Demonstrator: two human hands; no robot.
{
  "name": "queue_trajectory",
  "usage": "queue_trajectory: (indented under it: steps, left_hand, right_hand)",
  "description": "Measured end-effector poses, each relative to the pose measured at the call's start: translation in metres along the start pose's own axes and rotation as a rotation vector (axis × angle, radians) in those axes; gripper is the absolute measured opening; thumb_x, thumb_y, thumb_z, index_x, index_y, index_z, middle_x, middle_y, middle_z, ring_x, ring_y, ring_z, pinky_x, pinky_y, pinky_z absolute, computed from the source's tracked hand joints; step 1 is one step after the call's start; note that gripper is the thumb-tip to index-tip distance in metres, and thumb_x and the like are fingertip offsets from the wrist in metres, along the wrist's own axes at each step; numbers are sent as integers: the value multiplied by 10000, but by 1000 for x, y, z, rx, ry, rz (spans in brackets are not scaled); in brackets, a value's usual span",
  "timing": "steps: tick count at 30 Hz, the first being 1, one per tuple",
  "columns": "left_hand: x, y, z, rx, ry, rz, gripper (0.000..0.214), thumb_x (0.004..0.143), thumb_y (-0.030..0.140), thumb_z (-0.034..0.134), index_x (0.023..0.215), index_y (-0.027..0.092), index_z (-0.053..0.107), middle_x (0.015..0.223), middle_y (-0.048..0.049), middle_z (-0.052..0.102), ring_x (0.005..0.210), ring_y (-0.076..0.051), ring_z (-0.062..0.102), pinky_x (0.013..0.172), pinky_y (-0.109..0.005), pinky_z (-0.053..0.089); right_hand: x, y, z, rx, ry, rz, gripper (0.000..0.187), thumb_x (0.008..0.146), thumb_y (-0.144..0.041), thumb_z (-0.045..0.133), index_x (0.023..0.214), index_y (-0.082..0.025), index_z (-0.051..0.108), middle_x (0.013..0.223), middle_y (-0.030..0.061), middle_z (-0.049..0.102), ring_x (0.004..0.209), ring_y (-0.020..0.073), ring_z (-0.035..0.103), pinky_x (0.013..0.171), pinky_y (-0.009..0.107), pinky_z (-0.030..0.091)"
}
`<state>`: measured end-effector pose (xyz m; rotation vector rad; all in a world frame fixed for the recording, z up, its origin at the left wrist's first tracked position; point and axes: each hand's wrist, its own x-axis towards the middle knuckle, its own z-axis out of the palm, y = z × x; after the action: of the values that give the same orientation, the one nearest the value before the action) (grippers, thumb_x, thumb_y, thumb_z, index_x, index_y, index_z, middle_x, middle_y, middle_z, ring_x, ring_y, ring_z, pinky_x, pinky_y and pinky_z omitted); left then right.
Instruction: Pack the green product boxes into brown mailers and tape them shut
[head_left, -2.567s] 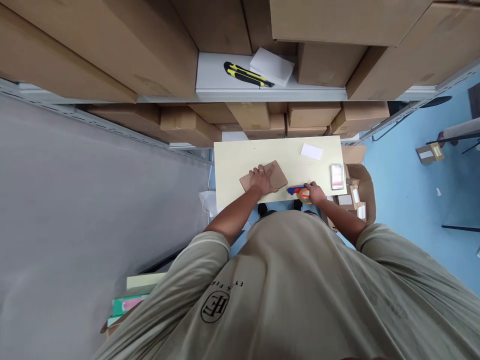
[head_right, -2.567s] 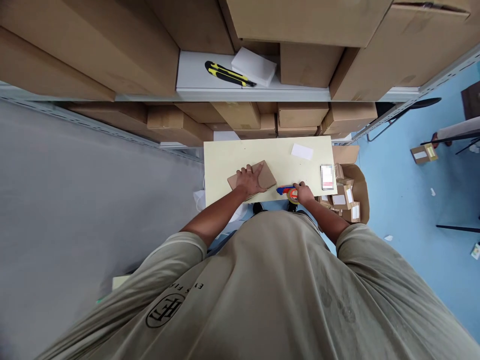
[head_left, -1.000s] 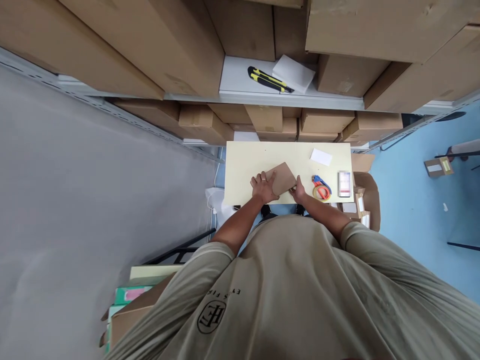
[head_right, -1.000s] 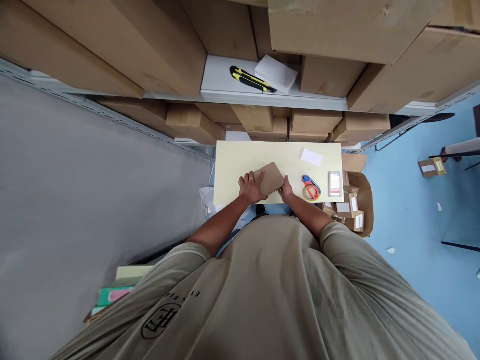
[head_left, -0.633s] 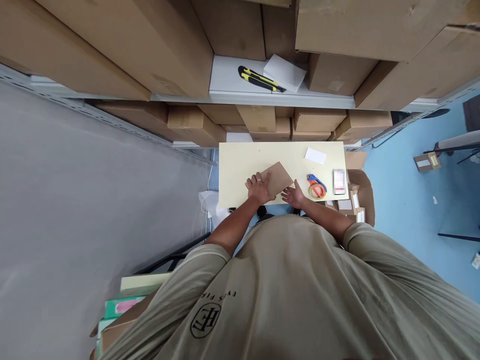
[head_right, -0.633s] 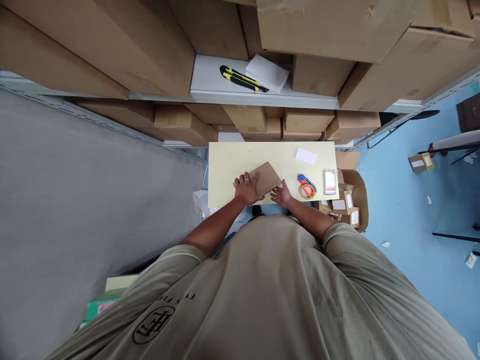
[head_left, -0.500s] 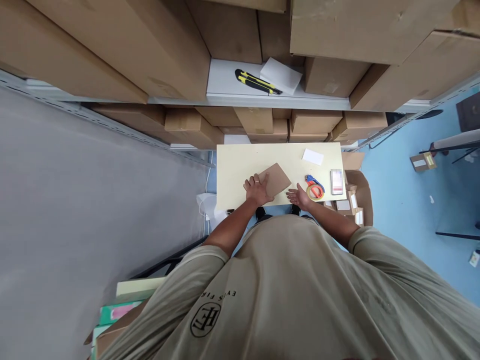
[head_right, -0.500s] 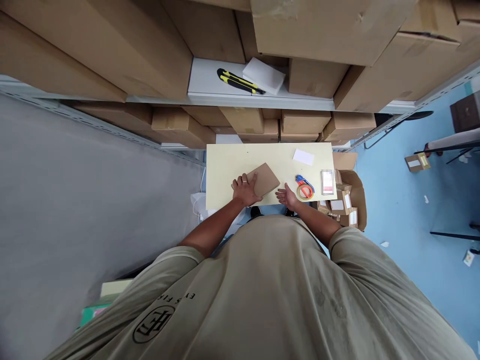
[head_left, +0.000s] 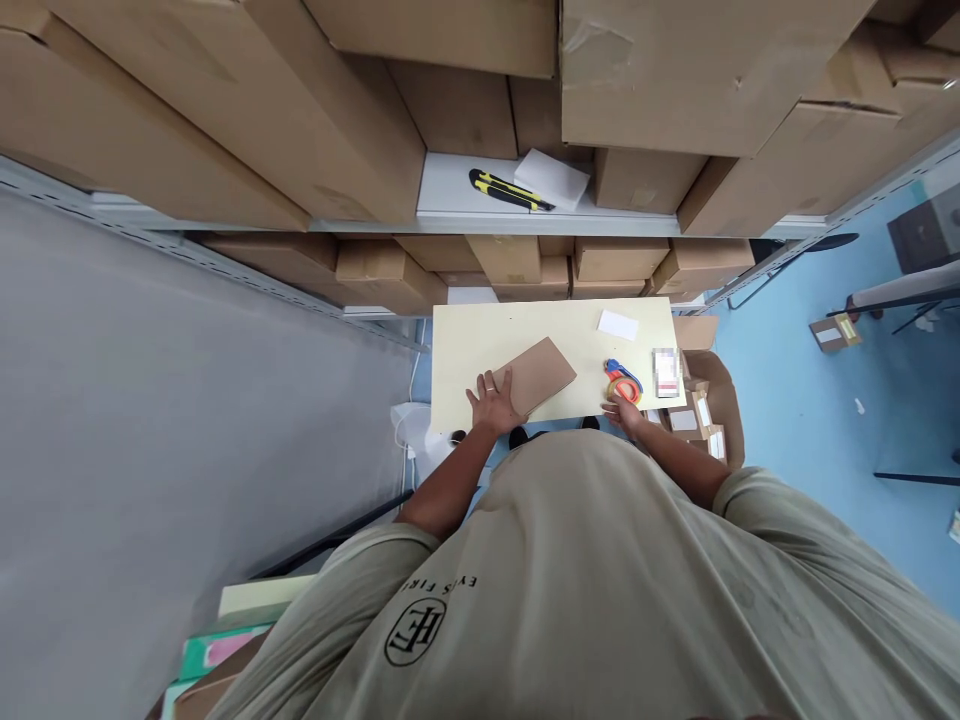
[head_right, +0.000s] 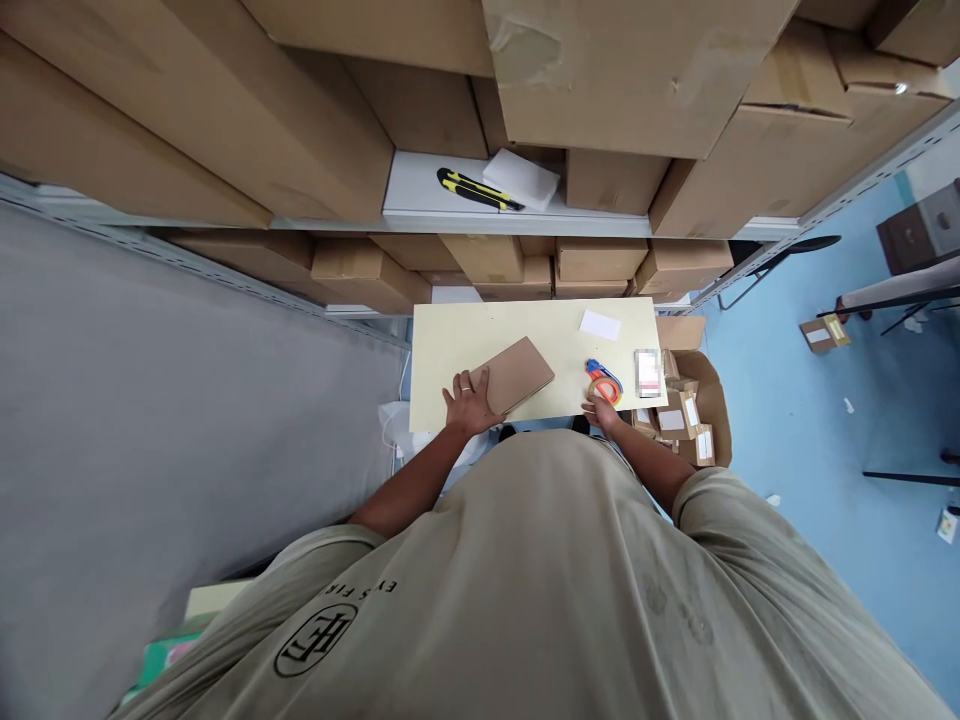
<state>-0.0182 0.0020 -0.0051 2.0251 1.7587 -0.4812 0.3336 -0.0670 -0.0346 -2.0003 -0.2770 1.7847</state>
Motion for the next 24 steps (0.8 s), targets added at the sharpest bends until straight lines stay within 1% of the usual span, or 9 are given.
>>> queue_trajectory:
  steps: [3, 7, 9, 11, 13, 15, 17, 19, 24]
  left_hand:
    - [2, -4, 1, -134, 32, 46, 1464, 719, 632, 917, 1869, 177, 134, 1842, -312, 241, 1682, -591, 217, 1330, -669, 275]
    - [20, -17, -8, -425, 10, 84, 1505, 571, 529, 986, 1846, 169, 272, 1812, -268, 271, 1652, -590, 253, 1338, -613, 321]
    - [32, -26, -14, -611, -87, 91, 1420, 569, 508, 965, 1823, 228, 359, 1773, -205, 367, 1633, -521, 350, 1326, -559, 375]
    - [42, -34, -21, -816, -268, 113, 1276, 599, 488, 927, 1770, 285, 463, 1688, -150, 517, 1556, -439, 498, 1260, -508, 468]
    - [50, -37, -26, -979, -457, 113, 1129, 612, 457, 903, 1681, 310, 575, 1610, -120, 629, 1460, -381, 607, 1154, -454, 549]
    - [56, -35, -29, -1062, -558, 78, 994, 598, 424, 904, 1560, 308, 682, 1584, -116, 672, 1415, -357, 650, 1070, -410, 583]
    - [61, -30, -29, -1096, -568, 37, 881, 581, 393, 913, 1443, 299, 757, 1567, -120, 691, 1411, -359, 661, 1031, -396, 590]
    - [67, -23, -28, -1131, -549, 6, 834, 585, 373, 911, 1405, 297, 777, 1539, -124, 708, 1416, -362, 663, 1020, -397, 596]
    - [82, -4, -13, -1253, -382, -74, 964, 675, 368, 929, 1593, 275, 649, 1569, -167, 672, 1393, -337, 689, 1060, -396, 603]
  right_hand:
    - [-2, -3, 1, -37, -6, -47, 536, 1057, -537, 642, 1503, -238, 656, 1499, 146, 756, 1217, 241, 770, 1146, 408, 576]
    - [-3, -14, 8, -98, -16, -107, 561, 1016, -550, 687, 1480, -234, 685, 1536, 141, 726, 1261, 268, 743, 1174, 441, 567]
    - [-4, -22, 12, -114, -8, -158, 637, 996, -567, 708, 1558, -275, 643, 1611, 125, 672, 1348, 287, 706, 1209, 475, 550]
    - [-6, -30, 17, -108, -20, -232, 714, 986, -579, 729, 1644, -351, 572, 1722, 94, 575, 1462, 300, 640, 1234, 502, 536]
    - [-9, -36, 23, -91, -85, -283, 741, 987, -590, 746, 1675, -418, 534, 1796, 55, 487, 1544, 306, 576, 1232, 520, 546]
    - [-13, -41, 31, -59, -188, -284, 719, 1000, -601, 743, 1668, -439, 533, 1793, 38, 488, 1544, 303, 579, 1198, 522, 583]
    - [-18, -44, 38, -6, -277, -263, 671, 1037, -589, 700, 1664, -426, 528, 1723, 43, 568, 1474, 282, 640, 1169, 512, 615]
    - [-22, -46, 44, 48, -301, -256, 624, 1075, -546, 646, 1669, -409, 511, 1635, 45, 646, 1388, 254, 696, 1162, 498, 627]
    - [-26, -44, 49, 80, -196, -274, 655, 1047, -464, 690, 1671, -410, 497, 1553, 37, 697, 1293, 223, 736, 1148, 448, 642]
